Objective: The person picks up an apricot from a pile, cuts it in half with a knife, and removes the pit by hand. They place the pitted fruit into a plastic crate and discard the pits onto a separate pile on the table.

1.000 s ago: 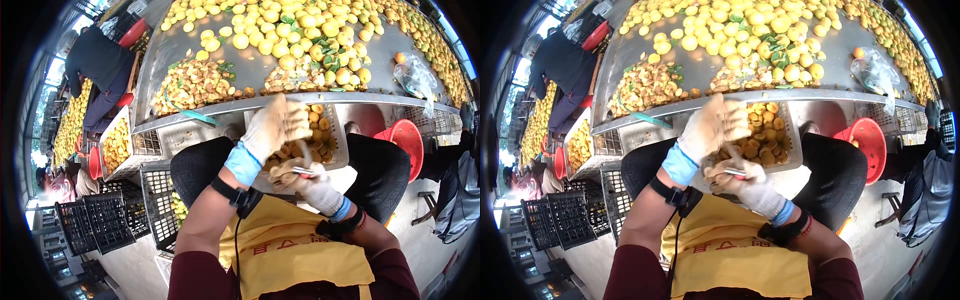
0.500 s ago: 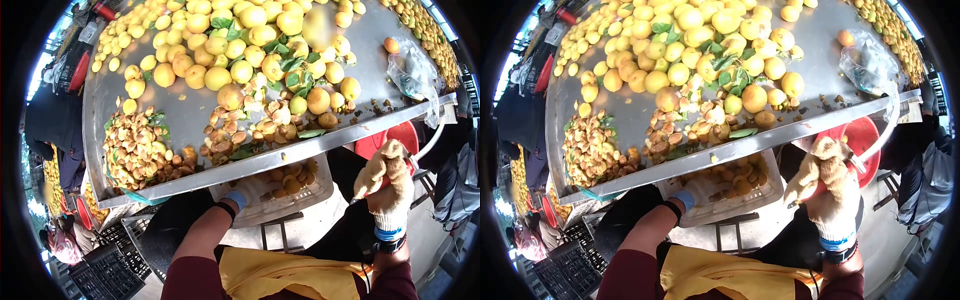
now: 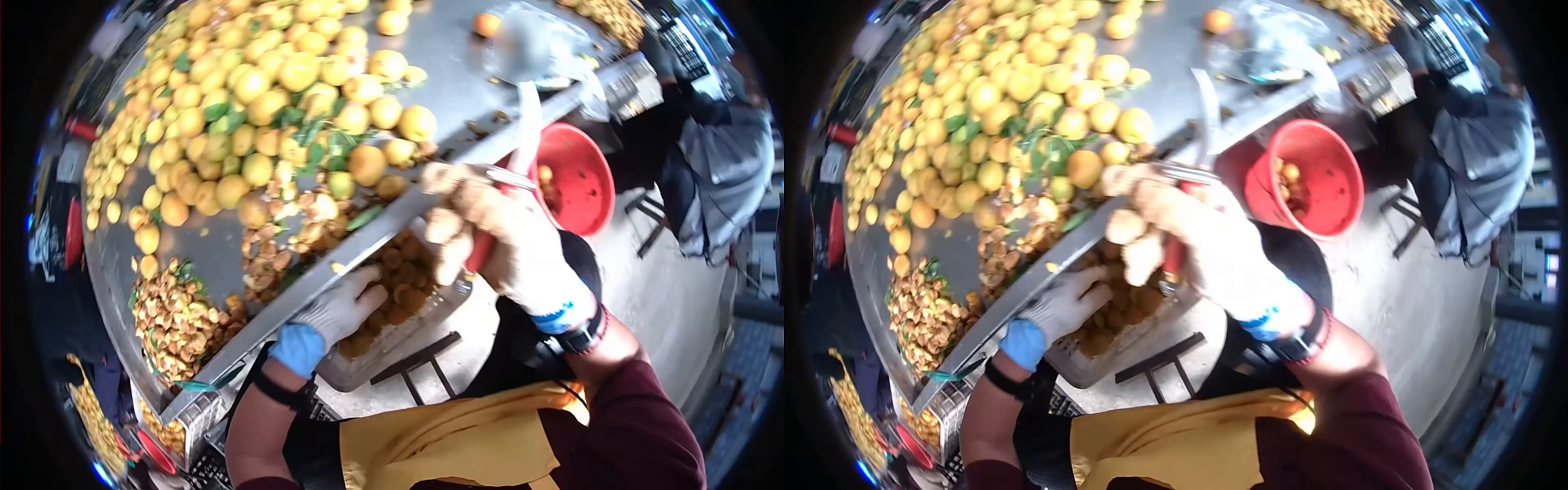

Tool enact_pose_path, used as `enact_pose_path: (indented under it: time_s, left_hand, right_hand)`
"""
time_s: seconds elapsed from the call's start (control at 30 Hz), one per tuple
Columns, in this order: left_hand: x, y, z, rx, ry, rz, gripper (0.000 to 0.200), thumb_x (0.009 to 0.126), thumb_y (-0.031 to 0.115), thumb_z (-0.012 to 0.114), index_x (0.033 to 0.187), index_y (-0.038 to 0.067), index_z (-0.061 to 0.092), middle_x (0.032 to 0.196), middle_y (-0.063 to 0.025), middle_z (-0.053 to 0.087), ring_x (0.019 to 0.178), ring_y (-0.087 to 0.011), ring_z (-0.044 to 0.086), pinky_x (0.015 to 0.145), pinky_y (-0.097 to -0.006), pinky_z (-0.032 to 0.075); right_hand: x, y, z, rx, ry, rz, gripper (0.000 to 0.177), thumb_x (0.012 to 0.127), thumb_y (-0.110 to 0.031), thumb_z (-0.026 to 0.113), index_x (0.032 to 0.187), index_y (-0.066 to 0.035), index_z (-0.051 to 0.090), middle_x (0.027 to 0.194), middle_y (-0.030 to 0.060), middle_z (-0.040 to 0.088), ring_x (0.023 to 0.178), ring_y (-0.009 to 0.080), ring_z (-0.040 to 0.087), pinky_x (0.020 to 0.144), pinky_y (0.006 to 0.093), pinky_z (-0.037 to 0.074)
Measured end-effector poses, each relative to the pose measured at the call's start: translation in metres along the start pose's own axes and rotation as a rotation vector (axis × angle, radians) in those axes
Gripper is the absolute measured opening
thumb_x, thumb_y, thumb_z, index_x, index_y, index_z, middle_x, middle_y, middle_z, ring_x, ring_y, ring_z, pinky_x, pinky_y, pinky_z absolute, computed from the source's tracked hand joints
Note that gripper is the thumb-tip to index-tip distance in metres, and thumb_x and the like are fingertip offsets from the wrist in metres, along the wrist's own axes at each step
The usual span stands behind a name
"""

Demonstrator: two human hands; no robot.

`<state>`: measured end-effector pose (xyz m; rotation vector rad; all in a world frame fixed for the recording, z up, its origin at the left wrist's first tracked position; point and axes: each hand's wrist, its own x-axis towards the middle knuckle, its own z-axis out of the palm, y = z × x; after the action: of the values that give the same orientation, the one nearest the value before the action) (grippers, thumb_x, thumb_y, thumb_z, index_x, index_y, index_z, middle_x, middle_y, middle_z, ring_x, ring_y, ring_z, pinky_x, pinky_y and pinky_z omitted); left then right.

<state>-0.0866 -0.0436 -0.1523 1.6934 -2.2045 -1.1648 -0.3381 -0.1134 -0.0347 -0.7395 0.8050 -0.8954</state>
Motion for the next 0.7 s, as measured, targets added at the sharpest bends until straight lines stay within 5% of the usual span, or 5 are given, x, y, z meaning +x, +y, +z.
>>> enact_pose_path:
  time_s: [0.23, 0.3, 0.57, 0.63, 0.7]
  left_hand:
    - [-0.095, 0.150, -0.052, -0.366, -0.183, -0.067, 0.034, 0.096, 0.020, 0.068, 0.124, 0.002, 0.070, 0.108, -0.0186, 0.075, 0.101, -0.0296, 0.073, 0.088, -0.0351, 0.056]
    - [-0.110, 0.181, -0.059, -0.435, -0.157, 0.113, 0.031, 0.095, 0.020, 0.071, 0.121, 0.003, 0.072, 0.104, -0.0161, 0.076, 0.096, -0.0297, 0.074, 0.084, -0.0353, 0.058]
    - [-0.027, 0.301, -0.031, -0.540, 0.210, 0.843, 0.022, 0.095, 0.020, 0.063, 0.111, 0.009, 0.075, 0.099, -0.0062, 0.074, 0.085, -0.0240, 0.072, 0.073, -0.0408, 0.059]
    - [-0.005, 0.362, -0.042, -0.206, -0.007, 0.953, 0.027, 0.095, 0.017, 0.061, 0.115, 0.007, 0.075, 0.112, -0.0094, 0.074, 0.098, -0.0245, 0.072, 0.082, -0.0417, 0.058]
    - [0.016, 0.446, 0.020, -0.022, -0.539, 1.171, 0.035, 0.097, 0.030, 0.055, 0.103, 0.001, 0.073, 0.092, -0.0120, 0.076, 0.085, -0.0278, 0.073, 0.081, -0.0420, 0.055]
  right_hand:
    - [-0.019, 0.043, 0.039, 0.381, -0.159, 0.104, 0.014, 0.097, -0.018, 0.067, 0.099, -0.004, 0.068, 0.076, 0.0069, 0.065, 0.053, 0.0128, 0.058, 0.045, 0.0292, 0.052]
    - [-0.014, 0.060, 0.051, 0.499, -0.301, 0.148, 0.016, 0.095, -0.020, 0.071, 0.096, -0.004, 0.068, 0.074, 0.0072, 0.066, 0.052, 0.0135, 0.058, 0.044, 0.0290, 0.051]
    - [-0.055, 0.073, 0.134, 0.289, 0.107, 0.514, 0.015, 0.095, -0.017, 0.073, 0.100, -0.005, 0.066, 0.075, 0.0083, 0.066, 0.050, 0.0109, 0.053, 0.042, 0.0271, 0.043]
    - [-0.051, 0.126, 0.142, 0.430, -0.118, 0.493, 0.018, 0.096, -0.021, 0.073, 0.102, -0.006, 0.065, 0.076, 0.0061, 0.063, 0.050, 0.0109, 0.051, 0.042, 0.0294, 0.042]
    - [-0.065, 0.136, 0.162, 0.458, -0.170, 0.621, 0.014, 0.100, -0.018, 0.068, 0.102, -0.005, 0.063, 0.076, 0.0047, 0.059, 0.052, 0.0100, 0.047, 0.044, 0.0294, 0.038]
